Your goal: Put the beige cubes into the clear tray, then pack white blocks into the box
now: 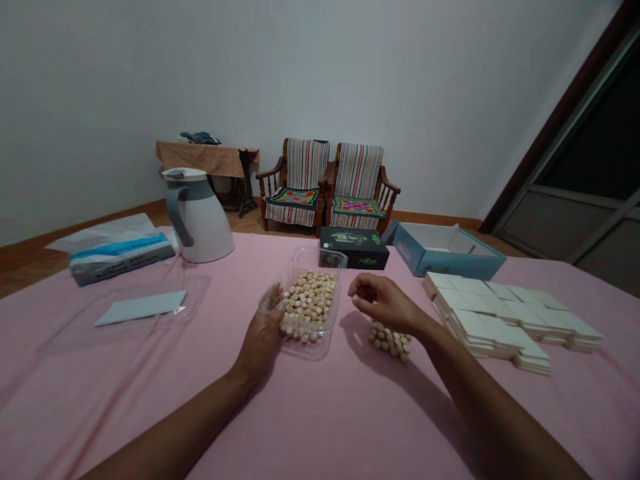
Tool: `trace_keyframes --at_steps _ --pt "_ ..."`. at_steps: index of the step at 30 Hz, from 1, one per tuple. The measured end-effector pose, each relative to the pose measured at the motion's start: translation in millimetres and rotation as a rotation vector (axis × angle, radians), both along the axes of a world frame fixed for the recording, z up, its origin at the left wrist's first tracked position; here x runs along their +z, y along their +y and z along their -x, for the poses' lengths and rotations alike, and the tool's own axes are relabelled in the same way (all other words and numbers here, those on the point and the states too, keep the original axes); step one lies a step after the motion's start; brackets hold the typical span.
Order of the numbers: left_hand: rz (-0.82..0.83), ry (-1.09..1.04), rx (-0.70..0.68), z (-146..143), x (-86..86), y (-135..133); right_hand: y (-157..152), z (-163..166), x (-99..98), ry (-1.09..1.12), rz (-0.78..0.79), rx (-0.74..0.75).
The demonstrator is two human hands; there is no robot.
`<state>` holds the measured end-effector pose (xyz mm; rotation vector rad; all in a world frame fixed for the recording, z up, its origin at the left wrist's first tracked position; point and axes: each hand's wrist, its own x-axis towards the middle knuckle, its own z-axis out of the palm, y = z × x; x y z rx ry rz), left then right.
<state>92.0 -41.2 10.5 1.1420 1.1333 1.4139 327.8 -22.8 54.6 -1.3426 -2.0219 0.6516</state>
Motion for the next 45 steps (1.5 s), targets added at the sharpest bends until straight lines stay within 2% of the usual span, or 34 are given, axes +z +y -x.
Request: trace_keyframes --at_steps 5,8,11,14,17,19,23,33,36,39,41,45 --pt "-0.038 -0.033 -0.01 -2 6.8 -1 -3 14 6.1 0.42 -0.004 0.082" --pt "-0.005 -0.028 0.0 -3 7.8 -2 2 10 3.8 0.477 0.008 0.051" --pt "0.03 -0.02 0.015 -2 6.1 -2 11 -9 -3.8 0.296 -0.051 -0.105" --pt "0.032 -0.01 0.014 -1 4.1 -1 20 -35 -15.6 -0.126 -0.103 -0.277" --pt "0.026 -0.004 0.012 0 2.1 0 25 -54 -27.4 -0.517 0.006 -0.379" --pt "0.02 -0.01 0.008 0 0.8 0 26 -61 -33.4 -0.647 0.106 -0.393" --pt "0.044 -0.05 -0.003 -1 -0.8 -1 30 -63 -40.0 -0.689 0.179 -0.385" --pt "0.073 -0.081 0.004 -1 0.2 -1 33 -55 -49.9 -0.624 0.132 -0.359" --pt "0.077 -0.073 -0.039 0 -1.1 0 32 -54 -44.0 -0.549 0.05 -0.406" --pt "0.05 -0.074 -0.089 1 -3.4 2 29 -47 -30.3 -0.296 -0.098 -0.407" --pt "0.038 -0.094 -0.104 0 -4.5 2 24 -37 -19.9 -0.055 -0.129 -0.323" --pt "0.027 -0.132 -0.113 -1 -2.5 2 15 -11 -3.3 0.433 -0.047 -0.1"
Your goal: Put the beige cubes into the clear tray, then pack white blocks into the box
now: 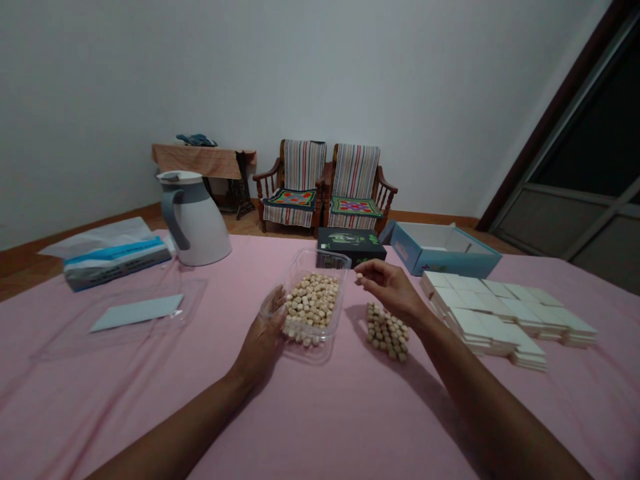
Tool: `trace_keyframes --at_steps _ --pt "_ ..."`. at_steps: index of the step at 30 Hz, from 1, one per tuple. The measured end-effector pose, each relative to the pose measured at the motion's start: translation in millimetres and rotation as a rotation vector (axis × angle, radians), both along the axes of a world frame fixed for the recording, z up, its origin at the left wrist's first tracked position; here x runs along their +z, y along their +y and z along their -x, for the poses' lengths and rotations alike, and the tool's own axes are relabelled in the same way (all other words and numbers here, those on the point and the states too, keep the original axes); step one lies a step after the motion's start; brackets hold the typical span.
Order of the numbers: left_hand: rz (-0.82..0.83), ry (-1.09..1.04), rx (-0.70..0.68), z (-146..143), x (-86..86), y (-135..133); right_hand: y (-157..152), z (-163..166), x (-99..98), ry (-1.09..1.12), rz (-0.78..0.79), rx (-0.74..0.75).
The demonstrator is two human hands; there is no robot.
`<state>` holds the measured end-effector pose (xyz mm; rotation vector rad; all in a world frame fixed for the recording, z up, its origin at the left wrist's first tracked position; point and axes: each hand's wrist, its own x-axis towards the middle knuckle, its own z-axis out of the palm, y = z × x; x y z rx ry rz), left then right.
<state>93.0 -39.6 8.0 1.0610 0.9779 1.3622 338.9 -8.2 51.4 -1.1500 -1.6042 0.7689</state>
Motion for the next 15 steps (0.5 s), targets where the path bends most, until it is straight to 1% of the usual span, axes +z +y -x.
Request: trace_keyframes --at_steps 1,3,5,6,8,11,13,15 --pt "0.002 -0.006 0.0 0 1.3 -1 -1 4 2.7 0.086 0.001 0.038" --pt "0.005 -0.01 0.001 -1 3.9 -2 -2 7 5.3 0.185 -0.014 0.048" --pt "0.003 0.002 0.004 -1 5.6 -3 1 2 3.2 0.174 -0.036 -0.009" --pt "-0.001 0.01 0.009 -1 5.8 -3 3 -3 0.1 0.121 -0.04 -0.05" --pt "-0.015 0.022 0.013 -1 5.0 -2 8 -15 -9.7 -0.091 -0.034 -0.134" --pt "-0.024 0.037 0.017 1 2.3 0 15 -33 -28.1 -0.591 0.006 -0.221" --pt "-0.017 0.048 0.02 2 1.0 1 17 -39 -37.9 -0.858 0.073 -0.209" --pt "-0.007 0.057 0.021 2 0.9 0 17 -42 -43.4 -0.985 0.144 -0.157"
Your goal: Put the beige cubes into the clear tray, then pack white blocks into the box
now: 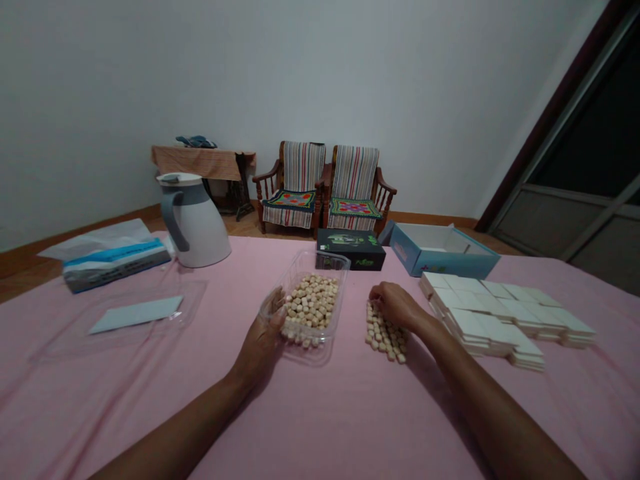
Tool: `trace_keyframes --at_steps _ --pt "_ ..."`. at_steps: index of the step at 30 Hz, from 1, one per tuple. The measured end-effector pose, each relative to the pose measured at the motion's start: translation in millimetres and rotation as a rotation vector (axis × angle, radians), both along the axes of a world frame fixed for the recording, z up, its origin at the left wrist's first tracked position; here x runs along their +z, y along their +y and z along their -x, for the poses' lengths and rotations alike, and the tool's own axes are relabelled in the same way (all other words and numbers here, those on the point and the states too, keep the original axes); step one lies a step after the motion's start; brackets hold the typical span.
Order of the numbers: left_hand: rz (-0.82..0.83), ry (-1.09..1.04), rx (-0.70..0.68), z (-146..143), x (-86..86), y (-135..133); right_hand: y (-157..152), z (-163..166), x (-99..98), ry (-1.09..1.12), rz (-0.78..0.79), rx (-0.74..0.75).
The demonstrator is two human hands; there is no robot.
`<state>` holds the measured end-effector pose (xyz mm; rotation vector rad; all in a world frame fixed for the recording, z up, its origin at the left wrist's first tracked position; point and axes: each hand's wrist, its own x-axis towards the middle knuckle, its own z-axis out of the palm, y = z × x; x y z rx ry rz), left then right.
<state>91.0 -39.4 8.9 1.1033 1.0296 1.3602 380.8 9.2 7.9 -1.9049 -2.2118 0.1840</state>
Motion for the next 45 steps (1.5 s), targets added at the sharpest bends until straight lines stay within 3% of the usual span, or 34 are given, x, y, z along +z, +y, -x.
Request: trace_keyframes --at_steps 5,9,12,17,20,22,26,30,35,41,45 --pt "0.007 -0.015 -0.013 -1 1.7 -1 1 -1 -0.2 -0.029 0.067 0.015" --pt "-0.002 -0.031 -0.01 -3 3.3 -2 -1 2 6.3 0.066 -0.056 -0.057" --pt "-0.001 -0.031 -0.006 -3 5.0 -3 -4 14 16.7 0.367 -0.159 -0.019" --pt "-0.019 -0.011 -0.022 -2 4.6 -3 -15 46 37.2 1.004 -0.092 0.138" --pt "-0.031 -0.012 -0.04 -1 2.6 -3 -17 51 41.4 1.132 -0.092 0.156" --pt "-0.03 -0.028 -0.044 -1 1.5 -2 -14 45 37.8 1.027 -0.113 0.119" --pt "-0.005 -0.031 -0.014 -2 0.6 -2 -6 25 18.3 0.463 -0.151 0.013" --pt "0.013 -0.032 -0.003 -2 2.5 -3 -2 14 1.1 0.084 -0.058 0.002" --pt "0.011 -0.031 0.0 -3 3.6 -5 -1 15 0.6 0.057 0.078 0.066" --pt "0.02 -0.055 -0.002 -2 -1.0 -2 -3 19 3.2 0.012 0.025 0.025" --pt "-0.023 -0.017 -0.01 -2 0.5 -2 -5 22 13.2 0.305 -0.098 -0.027"
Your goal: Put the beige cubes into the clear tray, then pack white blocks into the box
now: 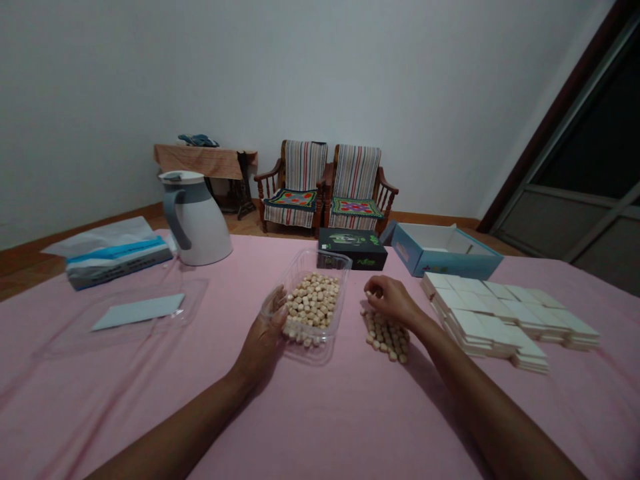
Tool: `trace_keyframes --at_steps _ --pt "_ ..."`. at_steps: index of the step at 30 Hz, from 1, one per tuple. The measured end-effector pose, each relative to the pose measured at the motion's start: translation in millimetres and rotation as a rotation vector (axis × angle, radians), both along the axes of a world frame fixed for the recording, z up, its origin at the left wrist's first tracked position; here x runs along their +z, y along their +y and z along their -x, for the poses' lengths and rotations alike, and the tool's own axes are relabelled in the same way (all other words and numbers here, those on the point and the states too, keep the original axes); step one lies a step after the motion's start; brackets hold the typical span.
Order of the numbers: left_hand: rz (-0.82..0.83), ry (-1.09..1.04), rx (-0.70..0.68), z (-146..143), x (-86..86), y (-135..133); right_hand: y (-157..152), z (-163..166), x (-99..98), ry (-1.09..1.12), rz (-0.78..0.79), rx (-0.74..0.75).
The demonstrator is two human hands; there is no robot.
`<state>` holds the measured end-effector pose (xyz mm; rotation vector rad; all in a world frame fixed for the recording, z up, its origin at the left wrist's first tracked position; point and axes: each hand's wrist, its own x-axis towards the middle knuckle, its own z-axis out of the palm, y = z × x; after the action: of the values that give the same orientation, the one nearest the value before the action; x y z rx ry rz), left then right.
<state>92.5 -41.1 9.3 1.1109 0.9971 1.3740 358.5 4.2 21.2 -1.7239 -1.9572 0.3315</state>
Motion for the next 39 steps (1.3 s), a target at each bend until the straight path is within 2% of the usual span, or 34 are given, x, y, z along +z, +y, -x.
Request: trace_keyframes --at_steps 5,8,11,15,17,19,23,25,27,32,34,37,39 --pt "0.016 -0.014 0.018 -2 0.2 -1 -11 21 25.3 0.722 -0.015 0.202" --pt "0.021 -0.042 0.009 -2 0.1 -2 -16 29 34.7 0.858 -0.047 0.248" --pt "0.037 -0.037 0.012 -2 0.3 -2 -14 20 31.7 0.698 -0.063 0.208" --pt "0.035 -0.015 0.017 -1 -1.2 -1 -6 1 12.7 0.038 0.01 0.105" --pt "0.036 -0.007 0.019 0 -1.5 0 -3 -4 2.4 -0.219 0.083 0.057" --pt "0.027 0.001 0.016 0 -0.9 1 -2 -5 -5.4 -0.312 0.152 0.04" --pt "0.019 0.006 0.01 0 0.9 0 0 -4 -10.6 -0.303 0.164 0.005" --pt "0.016 -0.005 0.015 -1 1.6 -1 1 -4 -8.6 -0.233 0.118 -0.013" --pt "0.01 -0.013 0.013 -1 2.5 -1 1 -2 -3.8 -0.071 0.054 -0.003" --pt "0.011 -0.026 -0.003 -1 5.7 -2 -8 18 17.2 0.581 -0.002 0.173" --pt "0.003 -0.026 -0.009 -1 5.6 -2 -13 26 25.2 0.745 -0.011 0.229" --pt "0.017 -0.018 0.001 -1 4.4 -2 -14 29 29.2 0.805 -0.066 0.222" --pt "0.039 -0.011 0.009 -1 3.8 -2 -11 24 25.1 0.714 -0.08 0.173"
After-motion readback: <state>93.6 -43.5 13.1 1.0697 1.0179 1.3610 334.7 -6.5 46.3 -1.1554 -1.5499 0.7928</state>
